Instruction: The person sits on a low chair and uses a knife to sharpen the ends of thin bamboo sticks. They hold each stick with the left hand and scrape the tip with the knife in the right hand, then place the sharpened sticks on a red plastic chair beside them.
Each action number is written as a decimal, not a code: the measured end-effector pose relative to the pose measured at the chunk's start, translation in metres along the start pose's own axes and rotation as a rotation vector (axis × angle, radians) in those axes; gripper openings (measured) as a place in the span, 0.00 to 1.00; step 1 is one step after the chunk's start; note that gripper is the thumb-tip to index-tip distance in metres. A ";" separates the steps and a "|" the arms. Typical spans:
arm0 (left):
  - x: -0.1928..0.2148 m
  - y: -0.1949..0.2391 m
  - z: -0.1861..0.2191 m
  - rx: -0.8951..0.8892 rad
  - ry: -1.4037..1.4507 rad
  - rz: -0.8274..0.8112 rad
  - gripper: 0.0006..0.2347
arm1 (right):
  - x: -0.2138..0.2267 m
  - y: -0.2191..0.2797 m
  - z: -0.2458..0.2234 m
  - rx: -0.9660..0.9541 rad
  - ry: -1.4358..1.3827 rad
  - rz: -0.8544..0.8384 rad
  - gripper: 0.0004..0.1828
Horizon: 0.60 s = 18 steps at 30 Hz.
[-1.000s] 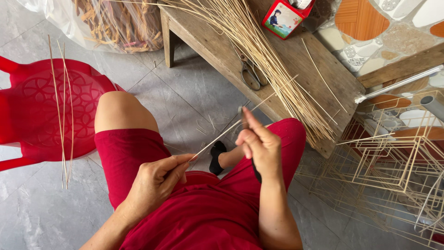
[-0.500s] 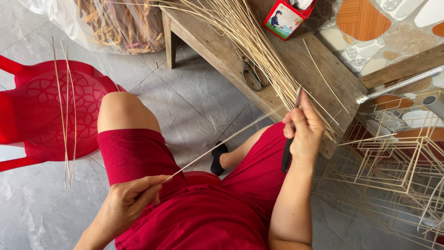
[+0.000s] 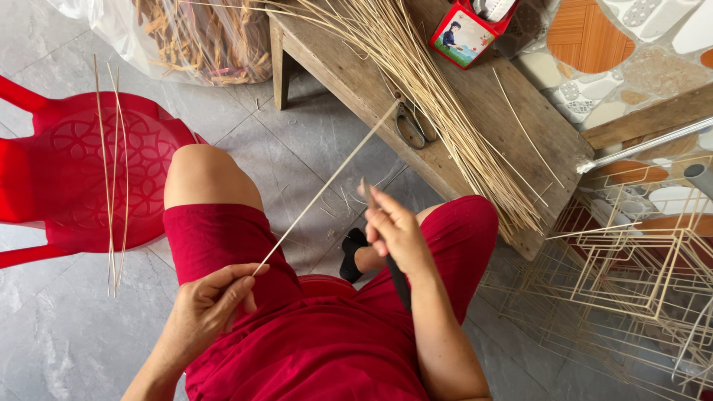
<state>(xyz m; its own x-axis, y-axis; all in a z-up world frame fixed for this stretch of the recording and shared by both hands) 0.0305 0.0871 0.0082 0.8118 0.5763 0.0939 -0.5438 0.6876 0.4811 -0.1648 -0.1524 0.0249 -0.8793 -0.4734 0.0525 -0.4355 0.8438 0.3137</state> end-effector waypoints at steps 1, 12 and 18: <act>0.000 -0.001 0.002 -0.020 -0.043 0.010 0.12 | -0.011 0.005 0.000 -0.001 -0.007 -0.034 0.32; -0.014 0.003 0.015 -0.124 -0.127 -0.053 0.12 | -0.047 0.033 -0.019 -0.034 -0.211 -0.279 0.31; -0.022 0.005 0.031 -0.073 -0.195 -0.031 0.15 | -0.065 0.040 -0.012 -0.016 -0.191 -0.313 0.21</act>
<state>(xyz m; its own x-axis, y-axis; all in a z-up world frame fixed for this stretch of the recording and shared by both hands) 0.0159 0.0641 0.0360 0.8506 0.4625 0.2501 -0.5256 0.7380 0.4231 -0.1228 -0.0906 0.0454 -0.7246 -0.6510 -0.2261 -0.6876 0.6606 0.3016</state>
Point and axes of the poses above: each hand's wrist, its own y-axis away from the middle knuckle, its own x-axis out of the back of the hand, z = x × y, the point moved 10 cm from there along -y, towards the middle knuckle, and after that the axes turned 13 degrees about z, right-handed, at the moved point
